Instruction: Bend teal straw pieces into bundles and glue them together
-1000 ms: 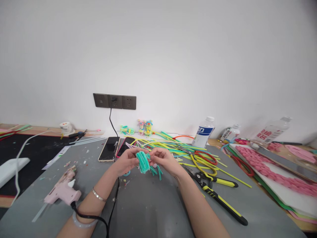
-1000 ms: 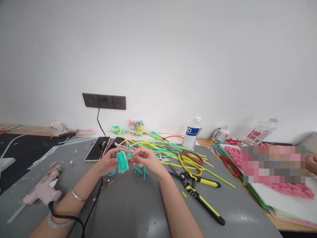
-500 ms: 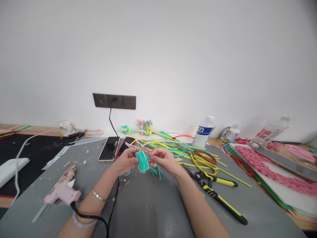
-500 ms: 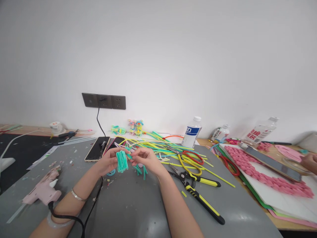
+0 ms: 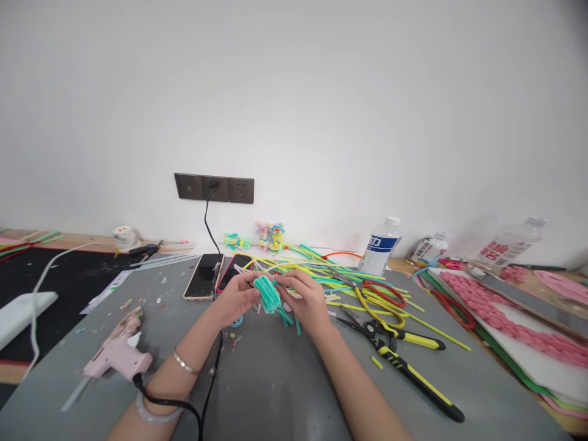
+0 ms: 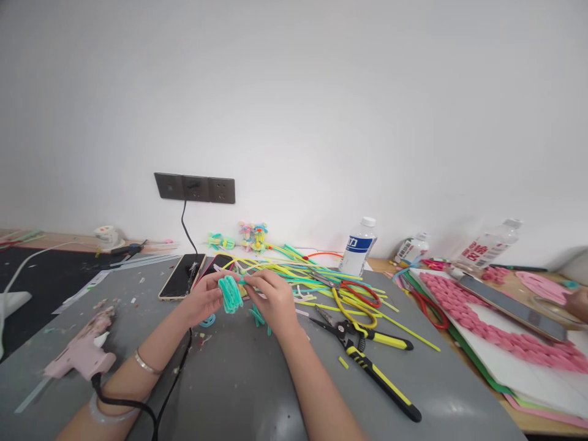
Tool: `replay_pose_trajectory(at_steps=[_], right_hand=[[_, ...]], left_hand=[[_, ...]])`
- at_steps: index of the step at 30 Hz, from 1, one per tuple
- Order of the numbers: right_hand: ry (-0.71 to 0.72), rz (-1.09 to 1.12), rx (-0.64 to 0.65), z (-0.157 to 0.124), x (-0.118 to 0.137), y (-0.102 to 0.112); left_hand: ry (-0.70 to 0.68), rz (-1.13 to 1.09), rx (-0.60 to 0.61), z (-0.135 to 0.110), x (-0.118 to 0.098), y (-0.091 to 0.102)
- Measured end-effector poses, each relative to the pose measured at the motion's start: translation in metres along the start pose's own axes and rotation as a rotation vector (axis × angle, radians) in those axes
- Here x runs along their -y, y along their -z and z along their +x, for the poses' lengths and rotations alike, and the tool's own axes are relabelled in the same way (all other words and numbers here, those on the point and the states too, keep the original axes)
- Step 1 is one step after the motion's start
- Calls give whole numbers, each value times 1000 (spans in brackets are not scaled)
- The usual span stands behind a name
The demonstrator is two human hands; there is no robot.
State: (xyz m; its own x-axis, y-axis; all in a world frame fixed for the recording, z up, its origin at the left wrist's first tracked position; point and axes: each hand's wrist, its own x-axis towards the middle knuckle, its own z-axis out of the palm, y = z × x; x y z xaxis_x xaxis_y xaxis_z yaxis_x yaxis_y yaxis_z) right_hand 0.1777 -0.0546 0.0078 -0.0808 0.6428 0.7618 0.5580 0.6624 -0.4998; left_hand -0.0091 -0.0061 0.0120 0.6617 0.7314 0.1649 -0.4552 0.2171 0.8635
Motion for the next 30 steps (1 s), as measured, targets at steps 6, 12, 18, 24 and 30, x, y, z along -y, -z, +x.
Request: replay_pose_trajectory(at_steps=[6,12,18,24,30], right_hand=[[108,-200,-71,-2,0,-3],[137,-253,-113,-1,6,-2],[-65,-55,-193,1,2,-1],[-595,386,-283,5,-18,3],[-739,637,-80,6,-16,2]], left_hand=[[-24,-4,-26,0,3,3],[-21,-1,-28,1,2,2],[-46,33,-64,2,-1,-4],[-145,248,-309,9,4,3],[-132,436,-337,11,7,9]])
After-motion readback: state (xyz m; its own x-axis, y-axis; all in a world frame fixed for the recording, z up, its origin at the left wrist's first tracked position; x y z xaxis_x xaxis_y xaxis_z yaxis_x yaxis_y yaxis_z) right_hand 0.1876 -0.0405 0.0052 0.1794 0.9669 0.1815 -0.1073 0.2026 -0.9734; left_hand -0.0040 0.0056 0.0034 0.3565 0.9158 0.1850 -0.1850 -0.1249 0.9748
